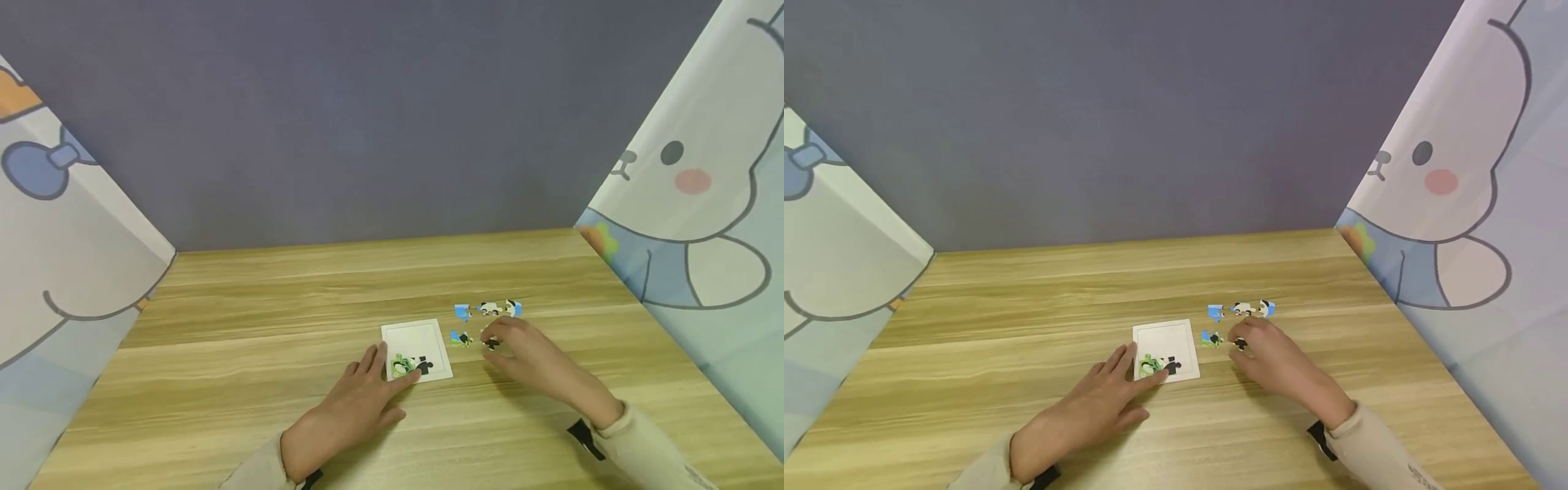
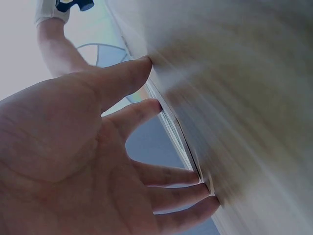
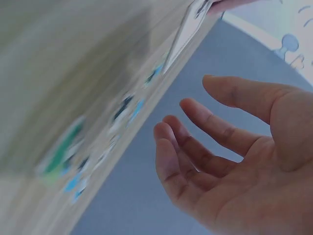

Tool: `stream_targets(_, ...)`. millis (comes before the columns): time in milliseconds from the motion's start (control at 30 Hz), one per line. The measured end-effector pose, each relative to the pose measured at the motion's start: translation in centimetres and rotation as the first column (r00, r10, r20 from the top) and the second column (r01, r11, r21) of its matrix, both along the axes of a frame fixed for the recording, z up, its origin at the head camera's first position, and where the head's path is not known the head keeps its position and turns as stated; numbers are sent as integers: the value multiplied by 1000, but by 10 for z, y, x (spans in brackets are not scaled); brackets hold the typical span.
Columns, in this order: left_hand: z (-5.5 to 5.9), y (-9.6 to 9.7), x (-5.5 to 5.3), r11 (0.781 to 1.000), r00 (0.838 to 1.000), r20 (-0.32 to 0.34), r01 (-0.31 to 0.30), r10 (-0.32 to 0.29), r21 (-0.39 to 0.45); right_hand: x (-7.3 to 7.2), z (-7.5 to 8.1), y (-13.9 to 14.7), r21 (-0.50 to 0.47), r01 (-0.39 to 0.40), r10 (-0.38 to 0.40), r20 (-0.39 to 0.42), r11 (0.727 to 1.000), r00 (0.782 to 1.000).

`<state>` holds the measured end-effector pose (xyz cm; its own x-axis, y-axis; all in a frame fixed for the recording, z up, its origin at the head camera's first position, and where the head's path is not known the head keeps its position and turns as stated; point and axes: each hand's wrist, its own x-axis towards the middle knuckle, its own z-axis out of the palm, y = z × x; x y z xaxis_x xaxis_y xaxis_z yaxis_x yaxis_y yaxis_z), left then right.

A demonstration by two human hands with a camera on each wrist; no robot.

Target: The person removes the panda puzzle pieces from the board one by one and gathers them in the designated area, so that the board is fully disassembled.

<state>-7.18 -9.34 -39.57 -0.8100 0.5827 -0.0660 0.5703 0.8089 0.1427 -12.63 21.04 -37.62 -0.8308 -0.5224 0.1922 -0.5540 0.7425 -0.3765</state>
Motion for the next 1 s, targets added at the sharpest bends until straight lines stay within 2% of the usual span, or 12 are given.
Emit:
stream_targets(100,1,2,-1,1000,1000,-15,12,-13,-21,-5,2,-17,13,-61,61,3,998,998)
stream_targets(233,1,3,-2,999,999,-28,14,-15,-42,-12,3,-41,18,-125,124,55,992,991)
stream_targets(433,2,2,0,996,999,-33,8,-11,-84,-20,-4,-76,50,-224,213,165,973,963)
stream_targets(600,2,0,-1,995,999,-44,21,-25,-96,-15,-13,-89,81,-227,203,230,971,952)
stream_targets(867,2,-1,-2,994,999,30,-13,16,-111,-13,-18,-94,67,-222,203,213,973,956)
stream_targets(1000,3,-2,-3,992,999,30,-9,13,-123,-14,-17,-94,68,-224,204,222,972,953)
